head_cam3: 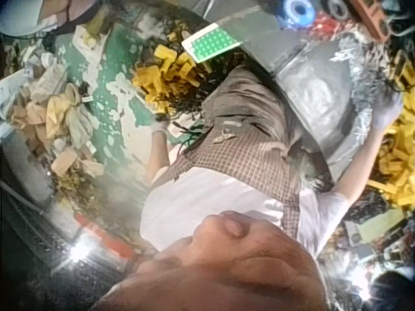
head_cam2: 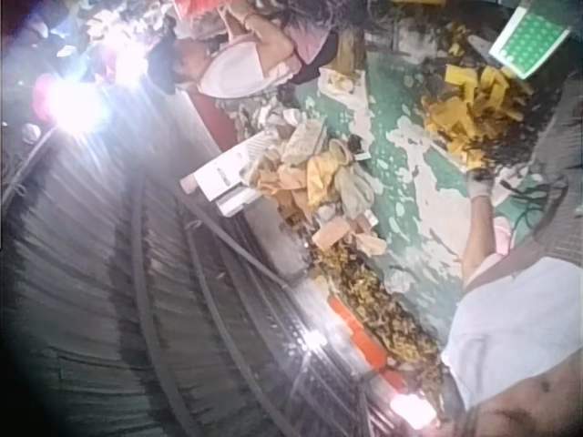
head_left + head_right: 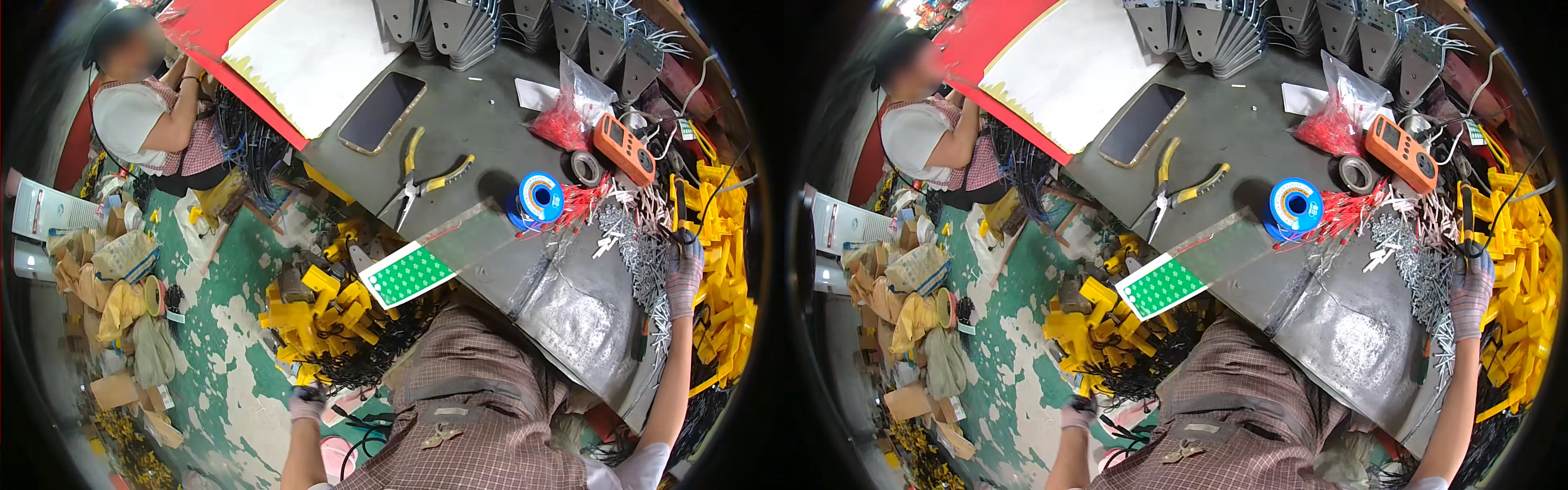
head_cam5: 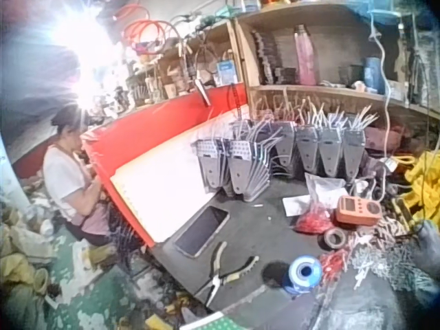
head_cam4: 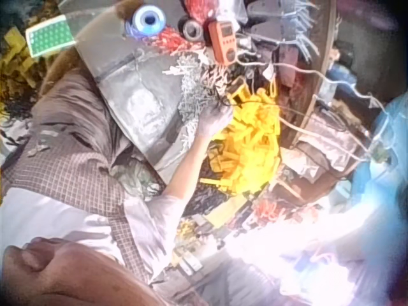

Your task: The person solders red wires to circuit boards with a soldering iron, then assembles the circuit boards and screws into yellow plastic housings using an electric screwdriver and pliers.

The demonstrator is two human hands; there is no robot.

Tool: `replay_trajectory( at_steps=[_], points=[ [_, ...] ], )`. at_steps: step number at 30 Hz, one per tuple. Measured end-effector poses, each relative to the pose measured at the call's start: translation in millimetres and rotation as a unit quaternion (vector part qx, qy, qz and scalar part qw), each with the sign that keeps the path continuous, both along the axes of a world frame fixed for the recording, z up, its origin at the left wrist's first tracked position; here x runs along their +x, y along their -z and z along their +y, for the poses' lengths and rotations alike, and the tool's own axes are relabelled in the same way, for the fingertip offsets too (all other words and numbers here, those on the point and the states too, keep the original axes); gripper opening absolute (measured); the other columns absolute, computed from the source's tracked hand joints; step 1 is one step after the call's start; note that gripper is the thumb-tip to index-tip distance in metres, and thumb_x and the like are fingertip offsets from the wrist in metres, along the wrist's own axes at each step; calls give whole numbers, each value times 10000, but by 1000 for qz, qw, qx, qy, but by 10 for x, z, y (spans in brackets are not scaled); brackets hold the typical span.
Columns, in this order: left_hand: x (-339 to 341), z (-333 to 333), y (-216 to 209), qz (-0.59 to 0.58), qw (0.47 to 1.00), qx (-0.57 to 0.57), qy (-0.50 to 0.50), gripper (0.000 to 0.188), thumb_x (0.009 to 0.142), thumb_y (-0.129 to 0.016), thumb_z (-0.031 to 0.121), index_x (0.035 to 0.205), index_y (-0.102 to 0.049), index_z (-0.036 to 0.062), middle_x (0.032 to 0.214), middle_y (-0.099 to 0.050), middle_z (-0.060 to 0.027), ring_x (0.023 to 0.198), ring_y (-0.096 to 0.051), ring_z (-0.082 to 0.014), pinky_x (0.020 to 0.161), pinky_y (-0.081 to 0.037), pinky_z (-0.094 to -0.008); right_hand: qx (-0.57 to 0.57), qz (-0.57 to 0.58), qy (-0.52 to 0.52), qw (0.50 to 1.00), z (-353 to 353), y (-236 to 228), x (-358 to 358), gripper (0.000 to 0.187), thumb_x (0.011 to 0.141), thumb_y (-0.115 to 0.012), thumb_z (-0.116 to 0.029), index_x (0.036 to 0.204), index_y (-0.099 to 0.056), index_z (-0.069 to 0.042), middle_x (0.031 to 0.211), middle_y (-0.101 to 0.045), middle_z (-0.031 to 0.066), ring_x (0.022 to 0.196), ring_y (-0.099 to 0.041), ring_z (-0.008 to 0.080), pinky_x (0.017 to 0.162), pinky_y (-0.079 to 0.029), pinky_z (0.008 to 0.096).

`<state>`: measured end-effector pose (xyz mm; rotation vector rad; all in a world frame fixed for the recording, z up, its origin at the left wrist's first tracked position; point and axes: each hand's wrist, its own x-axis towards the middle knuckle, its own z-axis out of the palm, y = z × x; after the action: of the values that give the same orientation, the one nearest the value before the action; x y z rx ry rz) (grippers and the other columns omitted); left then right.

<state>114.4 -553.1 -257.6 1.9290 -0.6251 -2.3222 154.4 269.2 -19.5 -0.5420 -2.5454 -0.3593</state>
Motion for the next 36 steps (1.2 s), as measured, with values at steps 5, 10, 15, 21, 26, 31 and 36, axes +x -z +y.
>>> replay_trajectory(
  at_steps=[5, 10, 15, 21, 26, 31, 36],
  points=[
    [675, 246, 500, -124, 986, 57, 92, 432, 948, -488, 441, 872, -537, 19, 901, -626, -200, 797, -581, -382, 768, -518, -514, 30, -6, 23, 999, -86, -62, 38, 232, 883, -634, -108, 1103, -613, -36, 1087, -617, 178, 1008, -572, 374, 890, -453, 436],
    [426, 395, 361, -171, 957, 187, 144, 569, 919, -500, 550, 1015, -572, -6, 1043, -621, -212, 953, -569, -402, 866, -480, -572, -85, -12, 19, 996, -164, -192, 206, 266, 814, -660, -67, 1070, -604, -21, 1055, -614, 172, 1012, -567, 362, 904, -445, 428],
    [404, -695, 332, -123, 881, -336, 310, 466, 880, -603, 321, 1168, -560, -43, 1151, -627, -152, 977, -593, -279, 873, -487, -421, -147, 51, -102, 982, -772, -420, 123, 232, 734, -679, 0, 961, -634, -17, 948, -598, 137, 915, -574, 319, 839, -454, 390],
    [-2134, 1922, -1770, 311, 530, -665, 424, 262, 953, -554, 137, 1135, -546, -52, 1098, -619, -135, 988, -566, -227, 911, -452, -342, -509, 202, 14, 836, -1026, -374, 309, 160, 821, -693, -67, 955, -673, 17, 849, -592, 46, 802, -551, 145, 740, -448, 284],
    [-3316, 4170, -2442, 558, 494, -506, 433, 457, 871, -695, 264, 1200, -544, -14, 1132, -628, -185, 1070, -594, -283, 951, -448, -382, -626, 288, 99, 718, -1699, -454, 520, 270, 837, -728, -223, 955, -662, 10, 795, -583, 13, 662, -537, 99, 607, -438, 246],
    [-4143, 5124, -2843, 387, 402, -704, 440, 523, 808, -763, 326, 1156, -560, -8, 1093, -651, -191, 1014, -616, -346, 908, -469, -425, -610, 372, 151, 683, -2368, -359, 1051, 322, 815, -759, -245, 976, -612, -7, 803, -594, 44, 693, -563, 111, 631, -467, 250],
    [-4029, 5206, -2959, 453, 446, -653, 412, 510, 803, -781, 259, 1138, -537, -38, 1084, -644, -182, 973, -609, -273, 857, -479, -397, -649, 358, 248, 624, -2604, -203, 1333, 283, 788, -708, -134, 986, -559, 4, 850, -601, 70, 718, -589, 140, 655, -493, 288]
  ],
)
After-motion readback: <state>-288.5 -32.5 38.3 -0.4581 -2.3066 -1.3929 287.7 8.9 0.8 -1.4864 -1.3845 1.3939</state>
